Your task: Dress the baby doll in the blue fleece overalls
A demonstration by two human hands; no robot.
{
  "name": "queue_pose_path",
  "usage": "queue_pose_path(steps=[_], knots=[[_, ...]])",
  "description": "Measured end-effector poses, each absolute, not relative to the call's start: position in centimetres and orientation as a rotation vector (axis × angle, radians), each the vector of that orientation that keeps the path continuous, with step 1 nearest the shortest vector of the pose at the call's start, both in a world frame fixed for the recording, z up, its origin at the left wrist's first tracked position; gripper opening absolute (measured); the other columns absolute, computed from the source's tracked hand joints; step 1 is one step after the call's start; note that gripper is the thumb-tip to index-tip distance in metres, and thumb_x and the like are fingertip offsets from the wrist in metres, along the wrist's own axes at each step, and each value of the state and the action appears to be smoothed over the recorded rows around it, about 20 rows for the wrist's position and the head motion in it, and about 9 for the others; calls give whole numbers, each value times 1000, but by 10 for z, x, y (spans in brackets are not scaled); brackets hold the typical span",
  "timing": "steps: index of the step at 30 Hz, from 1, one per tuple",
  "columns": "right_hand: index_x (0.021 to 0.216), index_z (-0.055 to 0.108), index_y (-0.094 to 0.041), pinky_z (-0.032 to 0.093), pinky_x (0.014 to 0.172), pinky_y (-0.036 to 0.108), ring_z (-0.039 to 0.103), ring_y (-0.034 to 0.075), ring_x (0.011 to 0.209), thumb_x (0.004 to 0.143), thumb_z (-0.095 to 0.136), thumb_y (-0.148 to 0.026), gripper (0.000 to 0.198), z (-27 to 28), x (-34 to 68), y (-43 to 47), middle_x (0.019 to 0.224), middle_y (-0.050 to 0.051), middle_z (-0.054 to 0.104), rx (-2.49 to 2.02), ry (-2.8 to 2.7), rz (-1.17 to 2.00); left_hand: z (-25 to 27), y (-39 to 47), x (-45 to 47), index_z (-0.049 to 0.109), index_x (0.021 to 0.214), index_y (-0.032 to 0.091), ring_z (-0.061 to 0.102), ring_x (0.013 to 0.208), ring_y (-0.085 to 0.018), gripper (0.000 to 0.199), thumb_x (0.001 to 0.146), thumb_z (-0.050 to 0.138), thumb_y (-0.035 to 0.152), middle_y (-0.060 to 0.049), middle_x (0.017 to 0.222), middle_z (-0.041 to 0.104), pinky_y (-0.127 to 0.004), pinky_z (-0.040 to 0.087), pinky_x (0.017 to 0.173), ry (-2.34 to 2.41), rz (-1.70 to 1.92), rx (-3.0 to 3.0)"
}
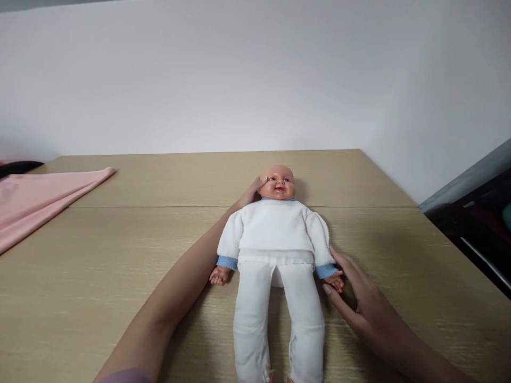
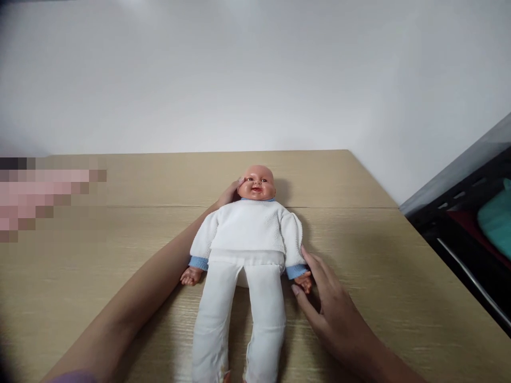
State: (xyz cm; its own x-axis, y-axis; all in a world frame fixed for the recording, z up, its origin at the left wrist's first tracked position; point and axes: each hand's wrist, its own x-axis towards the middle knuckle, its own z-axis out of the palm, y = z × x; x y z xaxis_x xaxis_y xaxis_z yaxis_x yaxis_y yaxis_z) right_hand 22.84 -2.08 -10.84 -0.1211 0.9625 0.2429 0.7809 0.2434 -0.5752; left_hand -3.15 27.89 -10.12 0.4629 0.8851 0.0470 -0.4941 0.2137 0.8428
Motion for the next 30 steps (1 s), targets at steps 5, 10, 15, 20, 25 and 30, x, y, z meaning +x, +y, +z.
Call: queue_pose_path(steps=[5,10,15,20,25,30], knots=[[176,33,-31,60,121,51,62,33,153,115,56,-40,65,-108,229,-21,168,13,60,-1575,-1960,419,-110,290,-32,80,121,19,64,152,-36,40,93,84,48,-9,133,83,-49,44,137,552,1041,938],[177,32,-32,58,124,53,59,33,156,116,55,-40,66,-109,228,-22,171,13,57,-1578,-1940,463,-109,290,-32,79,125,18,60,155,-36,43,94,81,49,-11,135,82,-50,42,137,563,1025,942],[178,30,-33,57,126,52,57,33,158,117,54,-40,66,-109,228,-23,172,11,55,-1589,-1941,466,-99,281,-31,81,130,15,61,154,-40,49,96,77,50,-14,141,80,-53,42,137,523,940,934],[178,30,-31,57,126,54,58,33,158,117,53,-42,66,-112,228,-22,172,13,56,-1588,-1958,462,-92,276,-33,83,128,14,61,155,-39,46,98,77,48,-14,142,80,-50,42,140,498,938,948],[181,23,-32,60,124,54,56,33,160,119,50,-41,68,-120,231,-22,175,14,52,-1595,-1999,401,-91,273,-34,84,128,12,62,155,-39,48,101,74,51,-15,143,80,-49,40,140,474,890,961],[182,21,-32,57,127,58,52,35,162,119,52,-41,70,-124,233,-23,177,15,49,-1611,-1996,419,-97,279,-33,83,131,14,61,156,-39,52,98,76,55,-15,144,79,-52,40,141,513,871,938]])
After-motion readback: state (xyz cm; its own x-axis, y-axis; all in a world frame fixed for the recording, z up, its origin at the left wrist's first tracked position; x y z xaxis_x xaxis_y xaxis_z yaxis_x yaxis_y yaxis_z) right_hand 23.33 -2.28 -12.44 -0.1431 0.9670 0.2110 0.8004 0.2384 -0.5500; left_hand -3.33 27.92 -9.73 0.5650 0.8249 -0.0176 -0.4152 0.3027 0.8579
